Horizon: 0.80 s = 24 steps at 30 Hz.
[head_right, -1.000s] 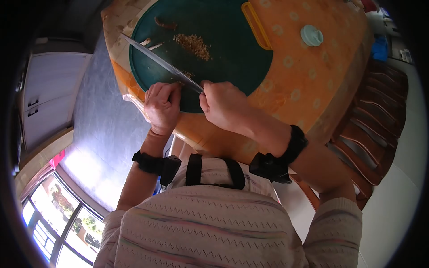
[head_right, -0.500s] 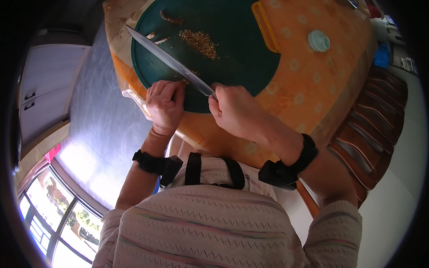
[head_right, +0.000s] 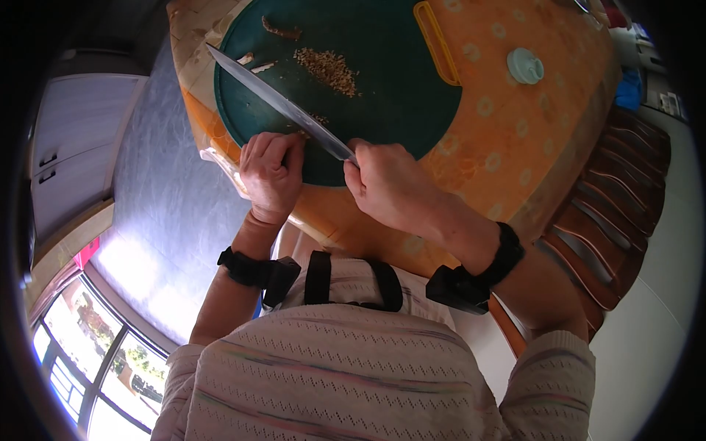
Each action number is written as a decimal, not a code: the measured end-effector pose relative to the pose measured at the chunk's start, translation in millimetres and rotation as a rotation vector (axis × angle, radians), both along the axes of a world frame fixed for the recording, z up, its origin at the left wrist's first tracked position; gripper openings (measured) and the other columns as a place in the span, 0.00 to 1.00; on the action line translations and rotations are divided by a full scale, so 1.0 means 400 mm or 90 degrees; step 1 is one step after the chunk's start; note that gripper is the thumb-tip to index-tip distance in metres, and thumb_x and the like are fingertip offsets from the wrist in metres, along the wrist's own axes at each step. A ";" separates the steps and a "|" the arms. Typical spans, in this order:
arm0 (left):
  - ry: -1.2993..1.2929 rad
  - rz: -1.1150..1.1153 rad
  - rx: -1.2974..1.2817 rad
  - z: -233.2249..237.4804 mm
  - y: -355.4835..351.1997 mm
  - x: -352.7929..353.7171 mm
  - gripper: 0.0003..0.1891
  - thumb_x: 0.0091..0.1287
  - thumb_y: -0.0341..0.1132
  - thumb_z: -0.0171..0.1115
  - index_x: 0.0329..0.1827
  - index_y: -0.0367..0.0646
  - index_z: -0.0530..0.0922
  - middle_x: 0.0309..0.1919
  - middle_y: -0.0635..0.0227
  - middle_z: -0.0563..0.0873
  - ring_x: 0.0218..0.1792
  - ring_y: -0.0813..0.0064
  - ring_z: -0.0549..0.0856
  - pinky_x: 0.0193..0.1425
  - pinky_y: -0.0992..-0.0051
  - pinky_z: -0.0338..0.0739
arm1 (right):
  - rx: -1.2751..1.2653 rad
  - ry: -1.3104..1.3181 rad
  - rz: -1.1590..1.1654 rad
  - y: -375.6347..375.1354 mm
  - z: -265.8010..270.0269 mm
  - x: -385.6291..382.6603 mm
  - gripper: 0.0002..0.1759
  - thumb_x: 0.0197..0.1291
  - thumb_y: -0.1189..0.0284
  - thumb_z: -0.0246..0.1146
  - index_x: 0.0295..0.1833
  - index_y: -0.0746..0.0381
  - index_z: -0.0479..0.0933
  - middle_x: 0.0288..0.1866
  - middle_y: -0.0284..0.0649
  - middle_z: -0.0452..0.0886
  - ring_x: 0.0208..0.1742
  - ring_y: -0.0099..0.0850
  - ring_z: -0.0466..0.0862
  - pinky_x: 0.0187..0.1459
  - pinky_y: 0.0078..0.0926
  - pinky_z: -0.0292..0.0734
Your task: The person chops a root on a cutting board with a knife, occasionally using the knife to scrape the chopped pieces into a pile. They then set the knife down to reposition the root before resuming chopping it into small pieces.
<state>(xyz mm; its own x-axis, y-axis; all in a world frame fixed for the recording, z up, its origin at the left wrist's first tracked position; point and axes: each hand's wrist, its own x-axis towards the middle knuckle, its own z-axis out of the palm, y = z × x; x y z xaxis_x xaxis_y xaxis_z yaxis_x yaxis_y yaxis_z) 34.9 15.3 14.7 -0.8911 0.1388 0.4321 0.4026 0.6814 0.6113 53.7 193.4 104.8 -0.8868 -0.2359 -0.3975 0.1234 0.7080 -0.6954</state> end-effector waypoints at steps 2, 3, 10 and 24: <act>0.003 0.000 0.000 0.001 0.000 0.001 0.05 0.51 0.24 0.69 0.28 0.44 0.82 0.26 0.69 0.81 0.30 0.66 0.80 0.37 0.69 0.72 | 0.010 -0.009 0.006 0.000 0.005 -0.002 0.08 0.63 0.75 0.55 0.33 0.68 0.72 0.22 0.54 0.77 0.27 0.53 0.81 0.29 0.44 0.75; 0.003 -0.001 -0.002 0.003 0.000 0.000 0.05 0.51 0.25 0.69 0.28 0.44 0.82 0.26 0.69 0.81 0.30 0.66 0.80 0.37 0.69 0.72 | 0.012 -0.009 0.006 -0.001 0.007 -0.004 0.08 0.63 0.75 0.55 0.33 0.68 0.72 0.22 0.54 0.77 0.27 0.53 0.81 0.29 0.44 0.75; -0.017 -0.013 -0.007 0.001 -0.001 0.001 0.04 0.51 0.25 0.68 0.27 0.44 0.82 0.26 0.70 0.80 0.31 0.66 0.80 0.38 0.70 0.71 | 0.058 0.035 0.035 -0.032 -0.034 -0.002 0.06 0.64 0.75 0.56 0.38 0.67 0.71 0.20 0.52 0.75 0.24 0.50 0.79 0.26 0.41 0.72; 0.031 0.013 0.015 -0.021 0.002 0.004 0.05 0.51 0.28 0.70 0.27 0.47 0.81 0.26 0.71 0.79 0.31 0.67 0.79 0.37 0.68 0.70 | 0.033 0.042 0.005 -0.008 -0.019 0.004 0.07 0.62 0.73 0.56 0.34 0.67 0.73 0.21 0.53 0.78 0.27 0.53 0.81 0.31 0.45 0.77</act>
<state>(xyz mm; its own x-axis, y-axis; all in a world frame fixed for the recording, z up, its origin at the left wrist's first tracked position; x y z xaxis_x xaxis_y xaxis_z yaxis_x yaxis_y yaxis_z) 36.5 16.0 6.4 -0.8712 0.1096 0.4785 0.4186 0.6750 0.6076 55.1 190.1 97.1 -0.9095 -0.2230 -0.3508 0.0736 0.7443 -0.6638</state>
